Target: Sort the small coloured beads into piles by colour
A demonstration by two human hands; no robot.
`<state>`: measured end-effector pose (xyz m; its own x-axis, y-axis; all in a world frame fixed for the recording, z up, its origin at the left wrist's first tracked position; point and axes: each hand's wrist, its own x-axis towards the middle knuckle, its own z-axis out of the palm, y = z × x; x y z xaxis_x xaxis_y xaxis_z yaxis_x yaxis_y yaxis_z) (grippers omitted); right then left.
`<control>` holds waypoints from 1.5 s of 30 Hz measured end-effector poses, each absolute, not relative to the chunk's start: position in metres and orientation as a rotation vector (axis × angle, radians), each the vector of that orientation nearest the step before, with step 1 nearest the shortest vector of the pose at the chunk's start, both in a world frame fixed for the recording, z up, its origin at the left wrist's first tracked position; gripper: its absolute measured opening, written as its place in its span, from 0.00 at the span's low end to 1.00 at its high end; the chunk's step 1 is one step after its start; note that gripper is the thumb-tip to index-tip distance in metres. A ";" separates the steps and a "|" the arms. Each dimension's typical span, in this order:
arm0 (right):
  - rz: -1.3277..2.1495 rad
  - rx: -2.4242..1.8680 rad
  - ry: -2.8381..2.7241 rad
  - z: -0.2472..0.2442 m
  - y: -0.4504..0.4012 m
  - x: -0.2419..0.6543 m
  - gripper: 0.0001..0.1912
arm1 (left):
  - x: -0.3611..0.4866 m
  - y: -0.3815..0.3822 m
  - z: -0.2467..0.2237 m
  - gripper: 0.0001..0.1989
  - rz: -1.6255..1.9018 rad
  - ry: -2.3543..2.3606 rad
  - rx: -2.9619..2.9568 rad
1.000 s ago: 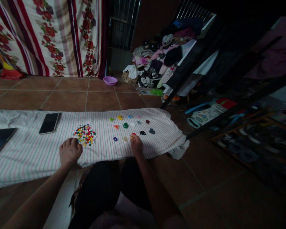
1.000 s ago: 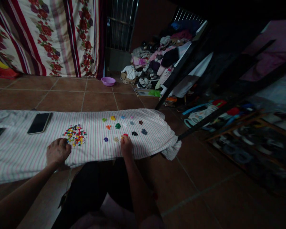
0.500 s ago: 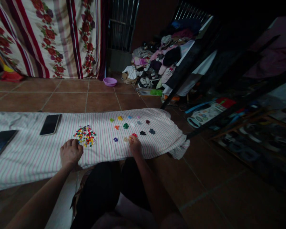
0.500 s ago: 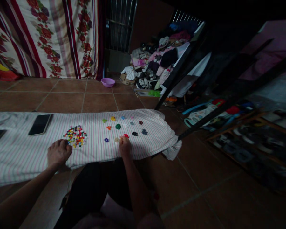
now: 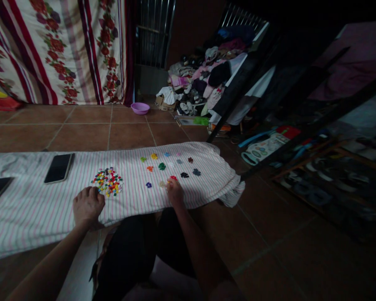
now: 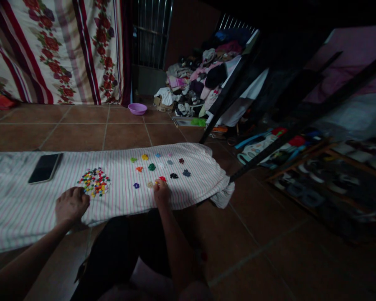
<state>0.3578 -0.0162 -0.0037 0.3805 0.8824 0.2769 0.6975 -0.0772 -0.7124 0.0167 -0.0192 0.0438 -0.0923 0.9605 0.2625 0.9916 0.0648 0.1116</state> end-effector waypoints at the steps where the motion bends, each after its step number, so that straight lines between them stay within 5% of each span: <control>1: 0.289 -1.820 -1.367 -0.003 -0.017 0.358 0.13 | 0.016 -0.019 0.043 0.19 -0.400 -2.200 -2.037; 21: 0.175 -1.738 -1.497 0.030 0.097 0.367 0.09 | 0.016 -0.015 0.037 0.14 -0.419 -2.140 -2.011; 45: 0.238 -1.922 -1.608 0.009 0.190 0.365 0.10 | 0.014 -0.008 0.028 0.14 -0.470 -2.150 -2.000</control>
<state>0.3646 0.1904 0.0087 0.2450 0.9386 0.2428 0.8282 -0.0724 -0.5557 0.0141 -0.0083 0.0276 -0.0880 0.9392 0.3318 0.9920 0.0523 0.1150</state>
